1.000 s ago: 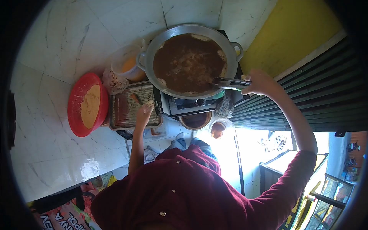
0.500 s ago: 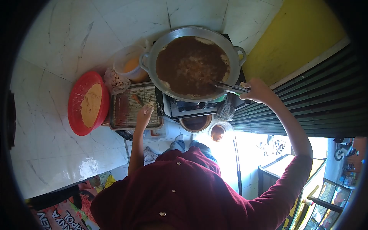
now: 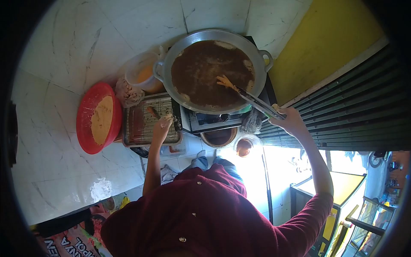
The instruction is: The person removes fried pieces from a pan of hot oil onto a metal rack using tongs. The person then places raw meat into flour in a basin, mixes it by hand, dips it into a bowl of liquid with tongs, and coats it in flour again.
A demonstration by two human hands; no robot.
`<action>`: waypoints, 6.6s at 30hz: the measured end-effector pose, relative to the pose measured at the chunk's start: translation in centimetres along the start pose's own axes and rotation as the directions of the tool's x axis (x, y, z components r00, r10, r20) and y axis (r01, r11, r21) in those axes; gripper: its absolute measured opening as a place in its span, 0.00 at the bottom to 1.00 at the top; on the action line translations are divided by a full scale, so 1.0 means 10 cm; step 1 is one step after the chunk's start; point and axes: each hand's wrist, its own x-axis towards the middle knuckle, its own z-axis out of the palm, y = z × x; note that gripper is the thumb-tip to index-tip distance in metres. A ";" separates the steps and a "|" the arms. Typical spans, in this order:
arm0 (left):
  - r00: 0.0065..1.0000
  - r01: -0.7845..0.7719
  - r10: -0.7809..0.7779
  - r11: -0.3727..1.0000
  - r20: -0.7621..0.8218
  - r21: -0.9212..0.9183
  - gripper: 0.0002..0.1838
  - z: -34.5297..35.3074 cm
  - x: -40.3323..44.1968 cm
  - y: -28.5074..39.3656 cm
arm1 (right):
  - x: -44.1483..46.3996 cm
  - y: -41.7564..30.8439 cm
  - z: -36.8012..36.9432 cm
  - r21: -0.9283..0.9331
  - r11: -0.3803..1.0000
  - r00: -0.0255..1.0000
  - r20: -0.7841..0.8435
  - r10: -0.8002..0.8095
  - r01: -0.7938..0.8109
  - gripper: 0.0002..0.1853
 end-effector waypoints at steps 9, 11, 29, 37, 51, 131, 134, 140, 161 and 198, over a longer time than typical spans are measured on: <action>1.000 0.011 -0.011 0.998 -0.008 0.061 0.15 0.03 -0.05 0.10 | 0.05 0.12 0.14 0.731 0.649 0.969 0.245 0.037 -0.210 0.13; 0.999 0.022 -0.022 1.000 -0.024 0.011 0.15 0.03 -0.04 0.02 | 0.03 0.10 0.14 0.795 0.537 0.950 0.308 0.044 -0.282 0.13; 0.996 0.086 -0.086 0.996 0.019 0.019 0.18 -0.02 -0.03 -0.06 | 0.12 0.48 0.93 0.512 -0.473 0.655 0.260 -0.710 -0.716 0.24; 0.996 0.084 -0.083 0.995 0.019 -0.048 0.18 0.04 -0.05 0.04 | -0.14 0.13 0.73 0.942 0.283 0.982 0.187 0.013 -0.183 0.17; 0.996 0.093 -0.093 0.995 0.009 0.020 0.18 0.05 -0.02 -0.04 | -0.21 -0.07 0.82 0.461 0.887 0.954 -0.268 0.134 0.005 0.18; 0.893 0.158 -0.228 0.966 -0.388 -0.203 0.18 -0.95 -0.74 -0.48 | -0.07 -2.09 0.84 0.958 0.258 0.881 0.228 -0.414 -0.126 0.11; 0.953 0.119 -0.175 0.966 -0.246 -0.229 0.18 -0.67 -0.53 -0.30 | -0.07 -1.72 0.23 0.877 0.468 0.945 0.052 -0.324 0.112 0.15; 0.991 0.113 -0.124 0.979 -0.053 -0.170 0.19 -0.17 -0.33 0.12 | 0.16 -1.29 -0.47 0.257 0.949 0.979 -0.131 -0.155 0.185 0.25; 0.988 0.110 -0.128 0.977 -0.086 -0.185 0.18 -0.10 -0.38 -0.07 | 1.59 -1.06 -0.24 0.009 0.984 0.979 0.098 -0.176 0.176 0.18; 0.985 0.102 -0.121 0.983 -0.122 -0.154 0.17 -0.19 -0.46 -0.11 | 2.04 -1.18 -0.36 0.110 0.963 0.964 -0.128 -0.233 0.248 0.21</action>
